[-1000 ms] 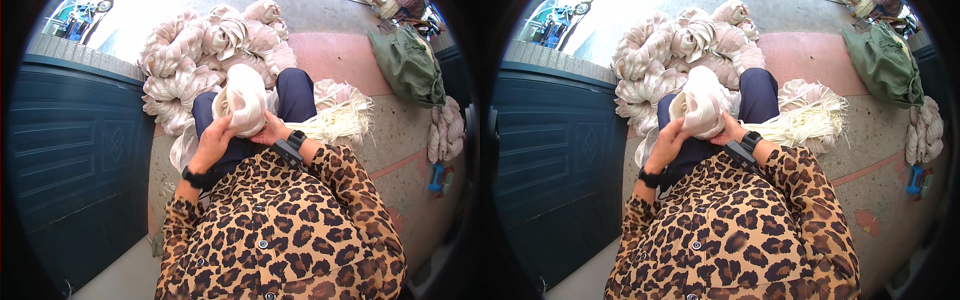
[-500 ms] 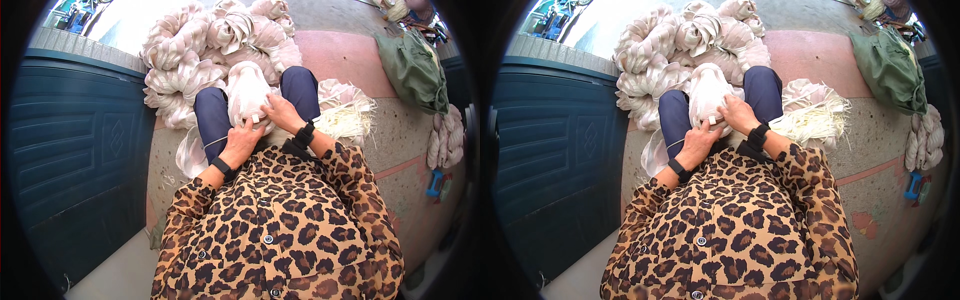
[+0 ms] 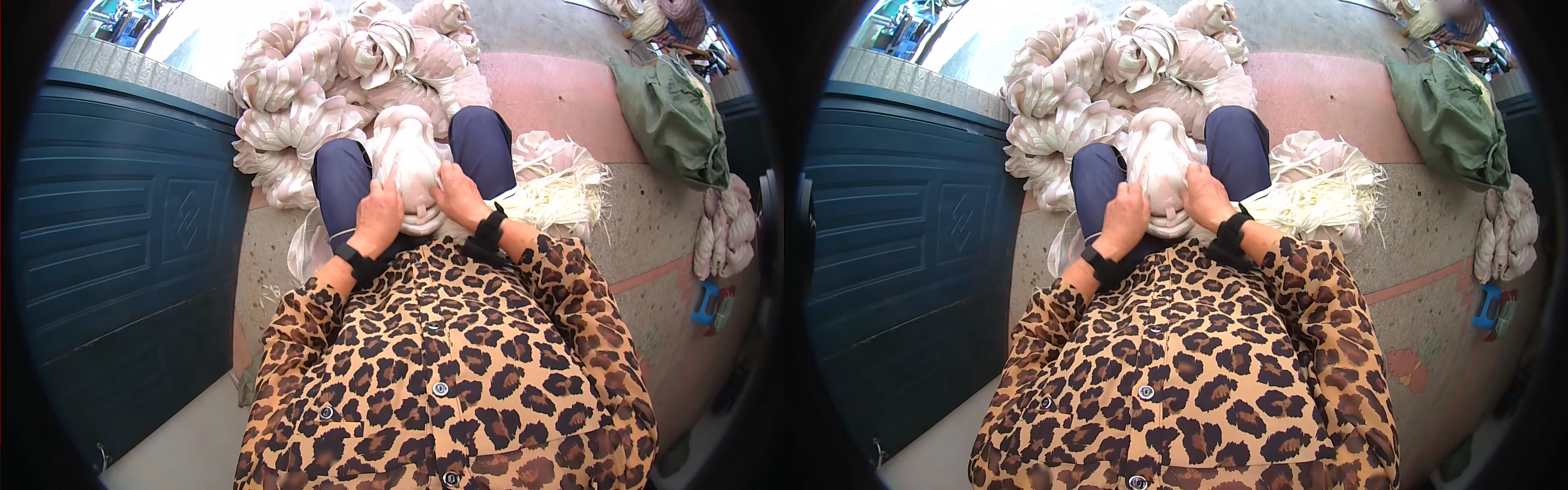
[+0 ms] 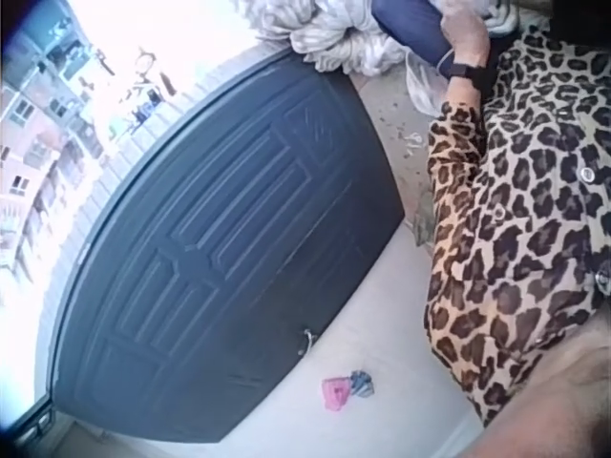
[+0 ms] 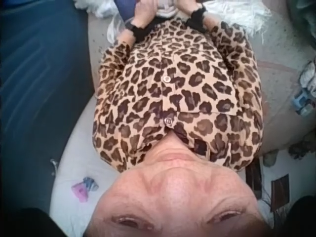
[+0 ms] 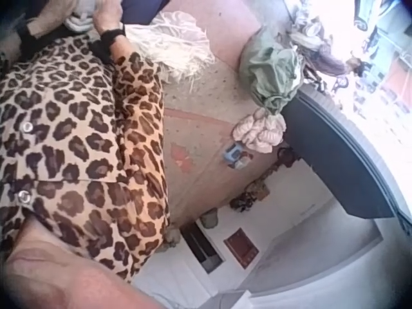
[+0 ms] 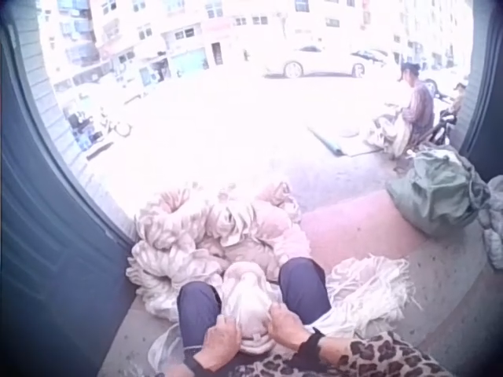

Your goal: The recorder is lacing a white sneaker while sitting on the floor surrounded by bundles of materials.

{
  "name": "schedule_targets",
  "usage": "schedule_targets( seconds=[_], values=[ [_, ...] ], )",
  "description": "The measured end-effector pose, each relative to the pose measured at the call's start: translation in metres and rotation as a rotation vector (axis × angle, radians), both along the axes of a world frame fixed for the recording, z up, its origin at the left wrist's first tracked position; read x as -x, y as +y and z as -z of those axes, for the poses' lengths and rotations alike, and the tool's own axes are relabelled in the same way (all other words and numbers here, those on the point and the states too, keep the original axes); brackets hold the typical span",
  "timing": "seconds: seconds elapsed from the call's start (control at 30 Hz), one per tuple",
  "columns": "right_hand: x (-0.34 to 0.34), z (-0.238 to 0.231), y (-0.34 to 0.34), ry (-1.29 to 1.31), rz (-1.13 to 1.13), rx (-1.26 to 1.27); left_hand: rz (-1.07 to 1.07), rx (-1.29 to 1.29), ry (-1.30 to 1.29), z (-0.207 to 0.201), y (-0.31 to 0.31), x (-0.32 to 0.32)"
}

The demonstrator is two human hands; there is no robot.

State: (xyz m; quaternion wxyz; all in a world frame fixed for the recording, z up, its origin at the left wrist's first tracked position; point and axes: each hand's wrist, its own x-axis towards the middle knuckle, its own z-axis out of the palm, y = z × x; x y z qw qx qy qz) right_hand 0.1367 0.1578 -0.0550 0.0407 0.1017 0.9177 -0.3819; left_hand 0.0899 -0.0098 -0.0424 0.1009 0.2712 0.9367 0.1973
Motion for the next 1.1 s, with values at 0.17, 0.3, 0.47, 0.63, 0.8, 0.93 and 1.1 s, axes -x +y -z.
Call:
schedule_targets(
  seconds=[0.17, 0.3, 0.47, 0.63, 0.8, 0.93, 1.1],
  values=[
    [0.001, 0.003, -0.001, 0.006, -0.052, -0.053, -0.02, -0.016, -0.028, 0.005, 0.003, -0.003],
    [0.002, -0.016, 0.016, -0.032, -0.24, -0.025, -0.001, 0.04, -0.097, -0.011, 0.0, 0.002],
    [-0.021, -0.037, 0.077, 0.153, -0.081, -0.026, 0.108, -0.172, 0.069, -0.039, -0.009, 0.011],
    [-0.043, -0.022, 0.086, 0.058, -0.283, -0.053, 0.244, -0.22, -0.039, -0.037, 0.03, 0.012],
    [-0.044, -0.027, 0.082, 0.194, -0.395, -0.395, 0.443, -0.218, -0.197, -0.018, 0.071, -0.004],
    [-0.013, -0.081, 0.084, 0.588, -0.369, -0.715, 0.596, -0.332, -0.138, -0.03, 0.09, 0.002],
    [0.008, -0.198, 0.143, 0.914, 0.022, -0.973, 0.32, -0.778, -0.866, -0.102, 0.071, 0.023]
  ],
)
